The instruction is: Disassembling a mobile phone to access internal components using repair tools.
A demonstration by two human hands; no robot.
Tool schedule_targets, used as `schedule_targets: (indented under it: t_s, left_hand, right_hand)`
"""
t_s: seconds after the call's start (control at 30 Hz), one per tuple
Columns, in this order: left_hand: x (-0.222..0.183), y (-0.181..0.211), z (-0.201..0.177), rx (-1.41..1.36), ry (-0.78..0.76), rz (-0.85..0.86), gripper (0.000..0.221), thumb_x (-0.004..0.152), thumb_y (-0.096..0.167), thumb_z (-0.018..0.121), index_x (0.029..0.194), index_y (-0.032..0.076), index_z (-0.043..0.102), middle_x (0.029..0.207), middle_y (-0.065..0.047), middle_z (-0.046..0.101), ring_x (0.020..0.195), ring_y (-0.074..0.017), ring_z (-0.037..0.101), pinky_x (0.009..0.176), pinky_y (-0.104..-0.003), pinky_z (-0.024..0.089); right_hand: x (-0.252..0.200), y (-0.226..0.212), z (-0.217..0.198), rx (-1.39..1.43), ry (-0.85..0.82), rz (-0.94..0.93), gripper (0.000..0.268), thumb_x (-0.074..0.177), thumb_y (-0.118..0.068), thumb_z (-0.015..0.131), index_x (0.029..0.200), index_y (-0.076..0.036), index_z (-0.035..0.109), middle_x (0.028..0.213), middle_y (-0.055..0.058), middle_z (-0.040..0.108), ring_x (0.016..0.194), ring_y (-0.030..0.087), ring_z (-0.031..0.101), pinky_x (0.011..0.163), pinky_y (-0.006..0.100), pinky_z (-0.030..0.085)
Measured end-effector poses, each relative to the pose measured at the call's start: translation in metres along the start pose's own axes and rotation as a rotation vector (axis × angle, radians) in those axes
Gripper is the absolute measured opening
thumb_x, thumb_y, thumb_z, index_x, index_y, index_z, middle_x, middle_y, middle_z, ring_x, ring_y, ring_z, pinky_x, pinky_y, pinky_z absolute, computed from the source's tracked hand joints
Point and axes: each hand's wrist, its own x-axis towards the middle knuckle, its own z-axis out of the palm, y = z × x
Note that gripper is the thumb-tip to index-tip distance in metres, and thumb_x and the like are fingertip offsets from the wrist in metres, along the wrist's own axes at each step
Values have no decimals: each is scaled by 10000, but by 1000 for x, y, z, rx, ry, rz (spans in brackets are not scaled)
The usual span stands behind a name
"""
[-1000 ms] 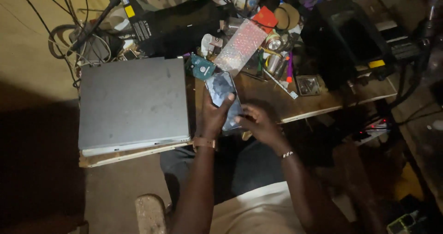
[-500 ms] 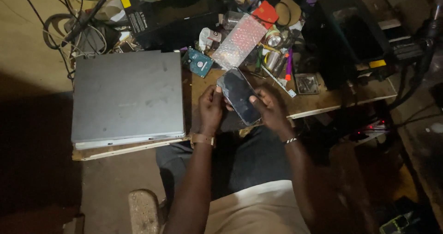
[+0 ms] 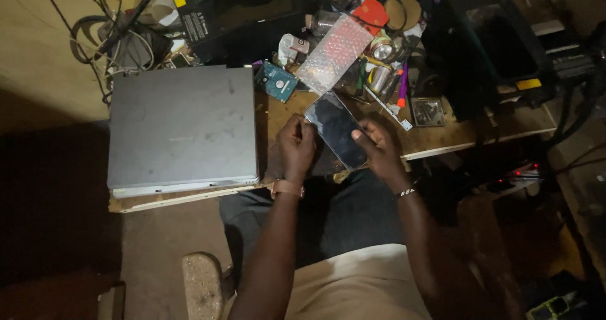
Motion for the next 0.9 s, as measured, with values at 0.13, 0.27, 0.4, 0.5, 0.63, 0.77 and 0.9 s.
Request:
schedule_targets:
  t_s: [0.13,0.27,0.4,0.5,0.63,0.77,0.9]
  left_hand:
    - [2,-3,4,70,76,18,190,798,54,491,609,64,483,443,-84,457,483,-126,439,453,-258,375]
    - [-2,-10,10,164,145,-44,167,727,113,556,570,116,501,410,-37,485,418,-124,472,431,-231,377]
    - [-4,4,4,166,189,6,124,692,37,551,581,69,505,427,-102,464,454,-132,454,438,-271,384]
    - [-4,20,4,238,194,47,129,711,80,565,602,121,510,498,-81,555,488,-144,544,475,-246,424]
    - [17,72,-1,501,277,158,204,736,172,558,810,-6,493,659,-209,549,635,-363,566,561,-397,453]
    - [56,75,-33,1262,326,74,804,576,418,789,1181,10,450,1211,-244,438,1150,-429,389,936,-486,363]
    - [67,29,-64,1313,68,-56,865,687,443,703,1361,107,276,1409,-240,114,1274,-486,95,1013,-590,153]
  right_hand:
    - [7,22,-4,81,18,12,220,867,-220,546,955,-18,546,705,96,606,667,146,613,643,285,528]
    - [1,2,7,46,59,-1,199,863,-187,550,939,-4,567,698,100,605,680,148,605,654,283,519]
    - [5,8,1,44,65,-60,220,858,-198,571,947,3,567,715,106,602,686,150,597,676,284,505]
    - [5,16,-1,54,90,-80,198,864,-164,557,940,19,570,729,118,609,696,179,605,711,315,503]
    - [10,18,-7,21,157,-202,150,882,-121,530,940,16,545,789,149,606,800,211,600,791,355,483]
    - [13,27,-12,99,143,-119,202,891,-167,535,1002,0,555,855,145,614,850,229,602,845,393,472]
    - [8,8,-1,98,160,-127,220,878,-180,553,984,13,546,852,155,610,843,232,601,839,390,482]
